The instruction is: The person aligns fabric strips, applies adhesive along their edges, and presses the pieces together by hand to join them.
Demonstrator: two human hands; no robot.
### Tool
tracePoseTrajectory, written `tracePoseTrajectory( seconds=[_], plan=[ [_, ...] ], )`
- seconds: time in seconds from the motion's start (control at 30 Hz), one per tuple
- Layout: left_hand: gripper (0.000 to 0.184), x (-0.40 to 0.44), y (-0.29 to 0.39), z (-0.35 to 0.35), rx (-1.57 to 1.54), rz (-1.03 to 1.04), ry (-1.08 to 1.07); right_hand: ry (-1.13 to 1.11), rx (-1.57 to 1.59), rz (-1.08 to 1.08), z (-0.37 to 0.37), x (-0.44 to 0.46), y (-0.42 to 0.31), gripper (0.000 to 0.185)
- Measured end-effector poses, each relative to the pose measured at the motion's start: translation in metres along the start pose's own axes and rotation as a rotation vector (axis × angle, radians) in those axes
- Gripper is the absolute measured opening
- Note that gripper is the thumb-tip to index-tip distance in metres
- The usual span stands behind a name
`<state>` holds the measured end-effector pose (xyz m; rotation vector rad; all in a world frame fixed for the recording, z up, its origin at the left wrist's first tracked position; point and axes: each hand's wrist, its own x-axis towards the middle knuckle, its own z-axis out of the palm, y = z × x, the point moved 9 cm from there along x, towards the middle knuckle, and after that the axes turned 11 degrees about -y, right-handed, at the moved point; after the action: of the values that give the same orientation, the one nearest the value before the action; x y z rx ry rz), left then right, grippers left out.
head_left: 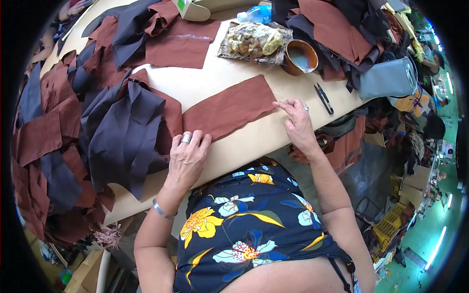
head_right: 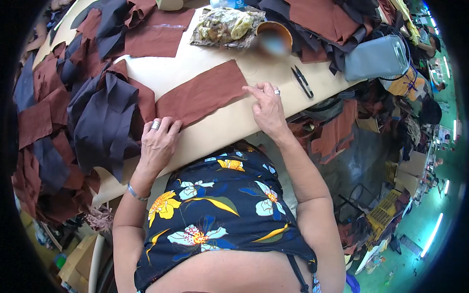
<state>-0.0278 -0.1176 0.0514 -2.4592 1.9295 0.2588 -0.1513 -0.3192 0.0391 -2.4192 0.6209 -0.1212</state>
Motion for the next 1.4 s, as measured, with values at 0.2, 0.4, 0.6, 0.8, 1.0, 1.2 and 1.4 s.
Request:
tracePoseTrajectory(
  seconds=[0.2,0.4,0.6,0.8,1.0,1.2,1.4],
  plan=[
    [0.024,-0.005,0.003,0.0,0.002,0.075,0.067,-0.029,-0.024,0.095,0.03,-0.01,0.007,0.059],
    [0.025,-0.015,0.003,0.0,0.019,0.163,0.052,0.006,-0.674,0.192,0.044,-0.009,-0.012,0.051],
    [0.022,-0.019,0.006,-0.003,0.074,0.224,0.097,-0.03,-0.827,-0.002,0.049,-0.015,-0.048,0.041],
    [0.017,-0.025,0.005,0.0,0.088,0.257,0.08,0.036,-0.961,0.02,0.033,-0.008,-0.025,0.043],
    [0.012,-0.031,0.005,0.001,0.117,0.282,0.115,-0.024,-0.879,-0.114,0.058,-0.022,-0.063,0.042],
    [0.011,-0.034,0.002,0.007,0.096,0.257,0.054,-0.02,-1.002,0.04,0.039,-0.006,-0.033,0.044],
    [0.011,-0.035,0.001,0.008,0.085,0.25,0.061,-0.083,-0.915,-0.121,0.061,-0.017,-0.058,0.053]
  ],
)
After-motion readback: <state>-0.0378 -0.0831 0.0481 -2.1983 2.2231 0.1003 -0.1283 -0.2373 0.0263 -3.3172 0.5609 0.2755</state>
